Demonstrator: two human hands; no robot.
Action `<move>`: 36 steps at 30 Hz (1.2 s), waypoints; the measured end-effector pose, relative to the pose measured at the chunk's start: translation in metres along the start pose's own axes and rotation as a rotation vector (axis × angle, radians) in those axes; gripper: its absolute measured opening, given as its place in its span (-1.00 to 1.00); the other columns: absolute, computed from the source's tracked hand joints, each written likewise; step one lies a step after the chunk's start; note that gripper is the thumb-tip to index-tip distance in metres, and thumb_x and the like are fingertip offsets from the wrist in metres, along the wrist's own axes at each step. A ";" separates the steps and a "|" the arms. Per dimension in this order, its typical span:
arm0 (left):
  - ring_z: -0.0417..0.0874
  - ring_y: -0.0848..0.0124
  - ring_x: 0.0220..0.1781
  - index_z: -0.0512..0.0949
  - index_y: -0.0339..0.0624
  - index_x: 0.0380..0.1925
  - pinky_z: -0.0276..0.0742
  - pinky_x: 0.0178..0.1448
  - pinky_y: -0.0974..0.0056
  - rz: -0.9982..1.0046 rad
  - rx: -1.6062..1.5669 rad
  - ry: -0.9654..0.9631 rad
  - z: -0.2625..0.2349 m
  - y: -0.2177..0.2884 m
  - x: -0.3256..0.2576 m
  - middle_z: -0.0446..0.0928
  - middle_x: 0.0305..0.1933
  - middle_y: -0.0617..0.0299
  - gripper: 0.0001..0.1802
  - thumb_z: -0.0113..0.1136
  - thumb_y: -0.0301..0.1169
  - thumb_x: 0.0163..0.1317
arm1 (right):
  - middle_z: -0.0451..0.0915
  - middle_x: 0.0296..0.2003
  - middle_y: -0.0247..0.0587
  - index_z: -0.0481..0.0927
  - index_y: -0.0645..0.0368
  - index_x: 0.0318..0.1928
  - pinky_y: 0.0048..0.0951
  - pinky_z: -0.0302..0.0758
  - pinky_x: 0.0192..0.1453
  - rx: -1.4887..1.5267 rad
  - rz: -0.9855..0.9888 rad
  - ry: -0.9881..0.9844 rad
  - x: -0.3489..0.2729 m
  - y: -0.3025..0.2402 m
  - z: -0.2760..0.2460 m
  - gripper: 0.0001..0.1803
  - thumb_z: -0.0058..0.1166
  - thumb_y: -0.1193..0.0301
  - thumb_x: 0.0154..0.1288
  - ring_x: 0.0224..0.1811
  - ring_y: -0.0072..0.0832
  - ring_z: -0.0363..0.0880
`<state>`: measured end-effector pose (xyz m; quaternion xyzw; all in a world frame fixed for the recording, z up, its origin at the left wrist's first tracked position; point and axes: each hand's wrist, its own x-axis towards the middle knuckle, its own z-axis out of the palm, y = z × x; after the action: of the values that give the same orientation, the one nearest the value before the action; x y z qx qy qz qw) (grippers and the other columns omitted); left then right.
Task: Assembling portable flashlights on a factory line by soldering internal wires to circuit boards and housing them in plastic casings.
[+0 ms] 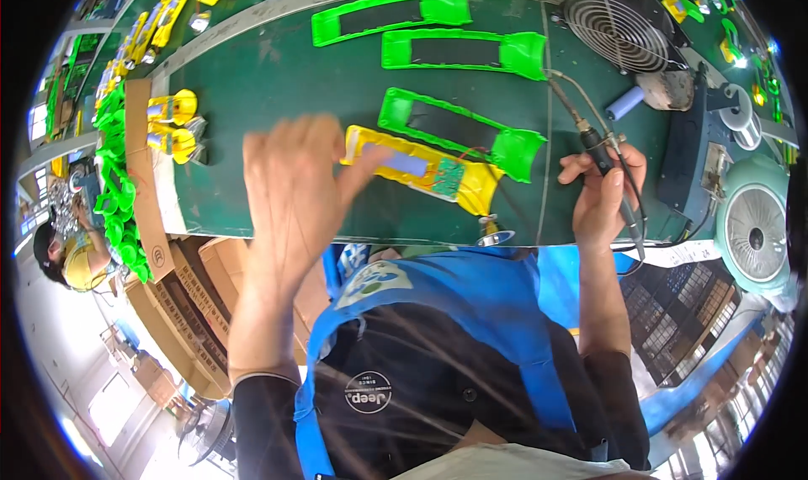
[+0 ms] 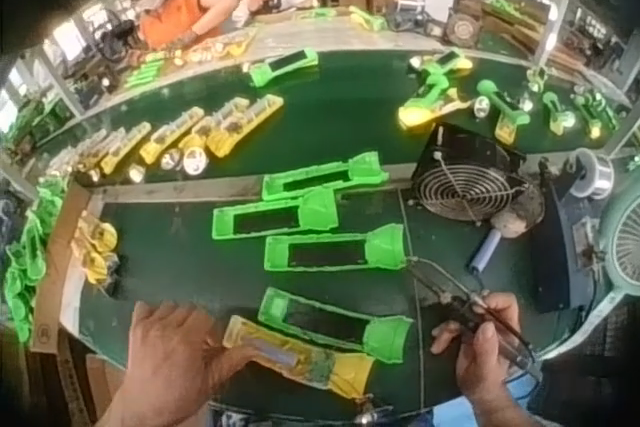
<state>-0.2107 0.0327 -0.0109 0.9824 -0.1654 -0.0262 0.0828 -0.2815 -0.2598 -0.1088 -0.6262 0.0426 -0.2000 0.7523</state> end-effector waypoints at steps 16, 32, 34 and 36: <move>0.53 0.30 -0.31 0.58 -0.13 -0.26 0.36 -0.18 0.24 0.528 -0.721 0.046 0.017 -0.019 -0.012 0.53 -0.38 0.31 -0.76 0.33 -0.52 0.02 | 0.53 -0.31 -0.09 0.34 0.25 -0.03 -0.33 0.44 -0.01 0.097 0.140 -0.103 -0.013 -0.022 0.001 -0.62 0.03 0.20 0.40 -0.22 -0.37 0.51; 0.41 0.37 -0.28 0.49 0.00 -0.48 0.20 -0.07 0.21 0.565 -0.322 -0.060 0.029 0.018 0.014 0.40 -0.40 0.37 -0.83 0.30 -0.48 -0.04 | 0.59 -0.46 -0.24 0.47 0.30 -0.24 -0.60 0.50 -0.33 -0.043 0.539 -0.461 0.028 -0.035 0.010 -0.80 0.16 0.43 0.24 -0.47 -0.62 0.58; 0.41 0.37 -0.28 0.48 -0.01 -0.48 0.19 -0.06 0.20 0.546 -0.308 -0.061 0.029 0.019 0.014 0.38 -0.40 0.36 -0.83 0.29 -0.49 -0.03 | 0.60 -0.44 -0.23 0.47 0.31 -0.23 -0.61 0.55 -0.32 -0.025 0.568 -0.487 0.029 -0.036 0.010 -0.82 0.16 0.50 0.24 -0.44 -0.62 0.61; 0.41 0.37 -0.28 0.48 -0.01 -0.48 0.20 -0.05 0.20 0.542 -0.306 -0.071 0.028 0.020 0.014 0.38 -0.41 0.36 -0.83 0.29 -0.49 -0.02 | 0.61 -0.43 -0.23 0.47 0.32 -0.23 -0.60 0.56 -0.32 -0.029 0.580 -0.485 0.029 -0.037 0.013 -0.83 0.17 0.51 0.23 -0.43 -0.61 0.62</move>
<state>-0.2058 0.0055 -0.0350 0.8770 -0.4183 -0.0621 0.2279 -0.2606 -0.2631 -0.0651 -0.6278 0.0416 0.1758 0.7572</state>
